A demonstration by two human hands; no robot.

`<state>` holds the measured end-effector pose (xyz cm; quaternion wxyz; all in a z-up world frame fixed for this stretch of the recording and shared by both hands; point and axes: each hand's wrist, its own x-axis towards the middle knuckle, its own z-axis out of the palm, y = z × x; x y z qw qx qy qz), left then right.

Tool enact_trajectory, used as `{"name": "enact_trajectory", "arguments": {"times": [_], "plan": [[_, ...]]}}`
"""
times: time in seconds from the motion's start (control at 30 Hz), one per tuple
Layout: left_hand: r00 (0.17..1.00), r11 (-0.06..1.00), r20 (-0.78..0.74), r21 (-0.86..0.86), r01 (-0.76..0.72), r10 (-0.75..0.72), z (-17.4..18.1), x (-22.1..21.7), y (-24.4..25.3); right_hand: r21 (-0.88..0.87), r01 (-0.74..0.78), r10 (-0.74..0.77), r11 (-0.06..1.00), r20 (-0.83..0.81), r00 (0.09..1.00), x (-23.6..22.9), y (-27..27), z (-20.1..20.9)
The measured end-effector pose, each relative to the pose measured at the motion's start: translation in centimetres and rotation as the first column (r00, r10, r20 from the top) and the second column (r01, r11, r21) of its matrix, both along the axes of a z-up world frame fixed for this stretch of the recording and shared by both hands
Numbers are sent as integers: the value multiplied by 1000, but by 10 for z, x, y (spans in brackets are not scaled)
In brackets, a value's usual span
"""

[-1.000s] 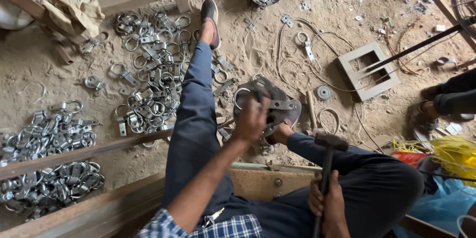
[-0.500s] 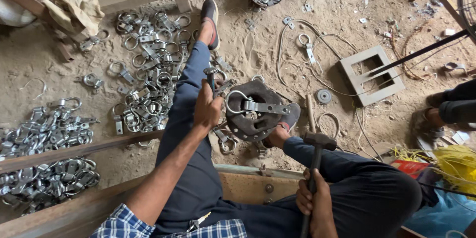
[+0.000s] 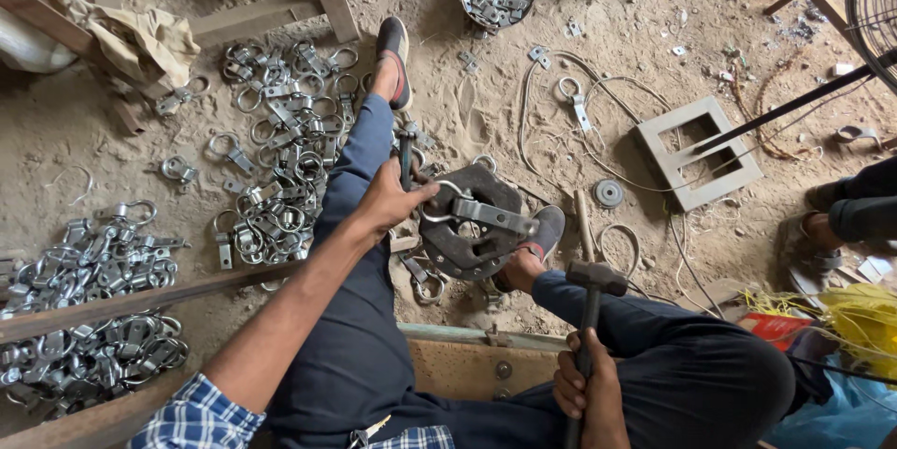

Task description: The person sits on the ground and uses a hammer to strike a metal shackle held on an anvil. They repeatedly reposition the shackle and strike it to shape or secure it, with many similar metal parts scattered on the floor nearby.

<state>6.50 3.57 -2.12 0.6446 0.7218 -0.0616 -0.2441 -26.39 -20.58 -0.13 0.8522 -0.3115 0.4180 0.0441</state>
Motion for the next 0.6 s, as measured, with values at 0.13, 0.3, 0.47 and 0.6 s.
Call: {"name": "enact_trajectory", "arguments": {"times": [0.13, 0.3, 0.47, 0.6], "plan": [[913, 976, 354, 150, 159, -204, 44, -14, 6, -10, 1, -1, 1000, -5, 1000, 1, 4, 9], [534, 867, 688, 444, 226, -491, 63, -34, 28, -109, -4, -9, 994, -125, 992, 7, 9, 29], [202, 693, 669, 716, 81, -715, 43, -64, 49, -44, -19, 16, 999, -60, 998, 8, 12, 33], [96, 611, 612, 791, -38, -785, 25, -68, 48, -105, -49, 40, 993, -84, 996, 8, 17, 36]]}}
